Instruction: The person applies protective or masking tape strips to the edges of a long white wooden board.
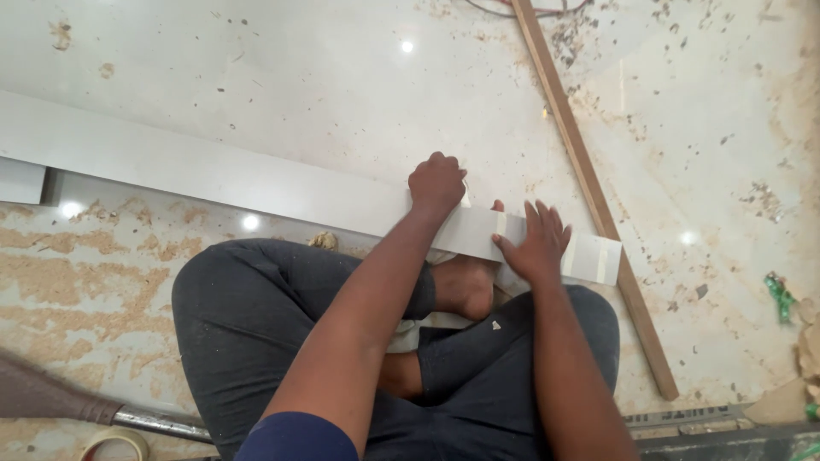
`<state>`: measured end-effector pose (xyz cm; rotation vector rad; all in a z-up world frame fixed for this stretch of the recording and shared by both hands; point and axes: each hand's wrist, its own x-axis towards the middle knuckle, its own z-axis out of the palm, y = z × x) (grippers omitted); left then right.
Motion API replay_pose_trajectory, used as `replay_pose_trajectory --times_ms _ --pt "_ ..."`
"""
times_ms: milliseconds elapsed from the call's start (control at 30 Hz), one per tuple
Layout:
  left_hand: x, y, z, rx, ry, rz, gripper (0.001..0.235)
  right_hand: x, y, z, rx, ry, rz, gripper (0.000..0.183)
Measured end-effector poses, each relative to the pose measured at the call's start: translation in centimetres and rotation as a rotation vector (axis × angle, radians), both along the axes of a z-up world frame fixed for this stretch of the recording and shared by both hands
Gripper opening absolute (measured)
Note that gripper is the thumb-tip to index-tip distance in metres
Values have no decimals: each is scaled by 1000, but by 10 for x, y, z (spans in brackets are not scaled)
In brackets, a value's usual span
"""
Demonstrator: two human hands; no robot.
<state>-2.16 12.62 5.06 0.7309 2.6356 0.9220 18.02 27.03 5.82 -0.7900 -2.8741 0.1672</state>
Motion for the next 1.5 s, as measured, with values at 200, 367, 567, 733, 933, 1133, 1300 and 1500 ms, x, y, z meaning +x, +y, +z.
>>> replay_pose_trajectory --times_ms 200,367,567,733,933,1133,1300,1500 --pt "-16 9 -38 1 -142 228 29 -36 40 42 -133 -638 -182 88" --pt "-52 -20 -6 398 -118 606 35 -16 57 26 -133 -623 -187 80" --pt "-17 -117 83 573 381 203 14 -18 3 55 173 -54 43 77" --pt "5 -158 84 423 589 71 9 -37 -60 50 242 109 231 77" --pt "3 -170 78 395 662 22 12 -43 -86 75 270 332 495 70" --pt "4 -168 75 383 550 -21 7 -39 -89 74 153 194 442 73" --pt "2 -162 60 288 513 -1 9 -56 -89 82 -122 -49 452 50" --pt "2 -160 58 300 511 1 11 -91 -92 69 -680 -123 544 24"
